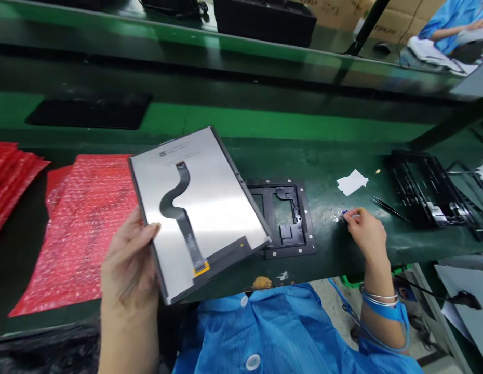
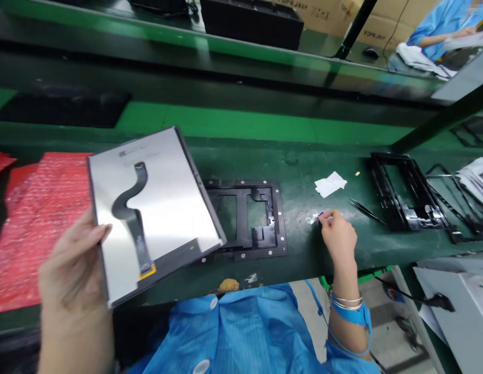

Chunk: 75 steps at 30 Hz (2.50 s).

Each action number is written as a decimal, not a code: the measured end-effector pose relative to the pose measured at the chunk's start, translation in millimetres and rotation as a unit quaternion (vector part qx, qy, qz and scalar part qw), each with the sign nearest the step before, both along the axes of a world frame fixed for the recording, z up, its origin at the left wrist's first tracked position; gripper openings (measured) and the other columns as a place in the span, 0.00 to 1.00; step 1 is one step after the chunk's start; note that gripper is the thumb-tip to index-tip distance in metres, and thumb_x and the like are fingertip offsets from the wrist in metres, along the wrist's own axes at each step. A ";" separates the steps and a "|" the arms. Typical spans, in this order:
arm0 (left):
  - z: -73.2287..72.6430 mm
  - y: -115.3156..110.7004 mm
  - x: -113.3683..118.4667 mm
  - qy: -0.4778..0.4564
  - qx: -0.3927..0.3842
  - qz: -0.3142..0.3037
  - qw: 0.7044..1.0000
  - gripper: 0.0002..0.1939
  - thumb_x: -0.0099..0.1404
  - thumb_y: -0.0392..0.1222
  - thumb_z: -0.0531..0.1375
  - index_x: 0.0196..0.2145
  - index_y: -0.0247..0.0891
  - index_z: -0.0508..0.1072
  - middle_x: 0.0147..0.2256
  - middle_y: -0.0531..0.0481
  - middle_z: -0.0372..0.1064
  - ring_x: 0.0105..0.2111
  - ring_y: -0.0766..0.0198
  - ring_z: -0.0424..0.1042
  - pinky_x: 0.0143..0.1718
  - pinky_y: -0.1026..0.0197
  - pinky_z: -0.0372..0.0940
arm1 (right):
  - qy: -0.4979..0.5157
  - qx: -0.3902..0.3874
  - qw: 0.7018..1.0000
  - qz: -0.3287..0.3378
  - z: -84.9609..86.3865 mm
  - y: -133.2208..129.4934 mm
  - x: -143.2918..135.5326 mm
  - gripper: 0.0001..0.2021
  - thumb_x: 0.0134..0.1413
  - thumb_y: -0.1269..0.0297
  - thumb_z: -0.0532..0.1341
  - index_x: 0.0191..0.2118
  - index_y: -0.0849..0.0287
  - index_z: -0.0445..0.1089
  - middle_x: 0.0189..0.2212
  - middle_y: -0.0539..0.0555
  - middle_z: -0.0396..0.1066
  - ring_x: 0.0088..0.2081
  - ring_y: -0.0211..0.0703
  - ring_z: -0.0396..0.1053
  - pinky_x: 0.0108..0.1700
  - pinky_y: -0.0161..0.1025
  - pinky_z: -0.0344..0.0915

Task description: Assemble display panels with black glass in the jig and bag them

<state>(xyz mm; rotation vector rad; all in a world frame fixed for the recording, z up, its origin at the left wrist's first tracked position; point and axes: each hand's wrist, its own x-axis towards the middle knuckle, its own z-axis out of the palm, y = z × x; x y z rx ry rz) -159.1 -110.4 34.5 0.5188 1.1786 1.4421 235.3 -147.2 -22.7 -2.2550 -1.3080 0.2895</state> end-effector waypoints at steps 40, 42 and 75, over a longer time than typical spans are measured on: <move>-74.0 13.7 -37.1 0.486 0.134 -0.333 0.797 0.51 0.60 0.70 0.58 0.71 0.40 0.48 0.71 0.39 0.43 0.71 0.47 0.41 0.69 0.44 0.40 | 0.442 0.073 0.894 0.008 21.9 49.3 -117.3 0.19 0.32 0.58 0.72 0.35 0.57 0.75 0.27 0.50 0.77 0.36 0.53 0.78 0.42 0.51 0.75; -78.4 13.4 -37.8 0.492 0.145 -0.334 0.790 0.50 0.60 0.69 0.59 0.71 0.42 0.48 0.71 0.38 0.42 0.71 0.46 0.41 0.69 0.42 0.40 | 0.442 0.069 0.895 0.006 20.7 50.1 -117.1 0.18 0.32 0.59 0.73 0.34 0.57 0.75 0.27 0.51 0.76 0.36 0.54 0.78 0.43 0.51 0.75; -79.8 11.1 -33.1 0.536 0.167 -0.353 0.748 0.29 0.66 0.52 0.62 0.63 0.50 0.65 0.72 0.40 0.34 0.72 0.46 0.36 0.67 0.37 0.42 | 0.374 0.013 0.927 0.014 25.9 56.8 -117.1 0.23 0.30 0.55 0.73 0.37 0.57 0.73 0.28 0.51 0.75 0.31 0.51 0.75 0.39 0.49 0.73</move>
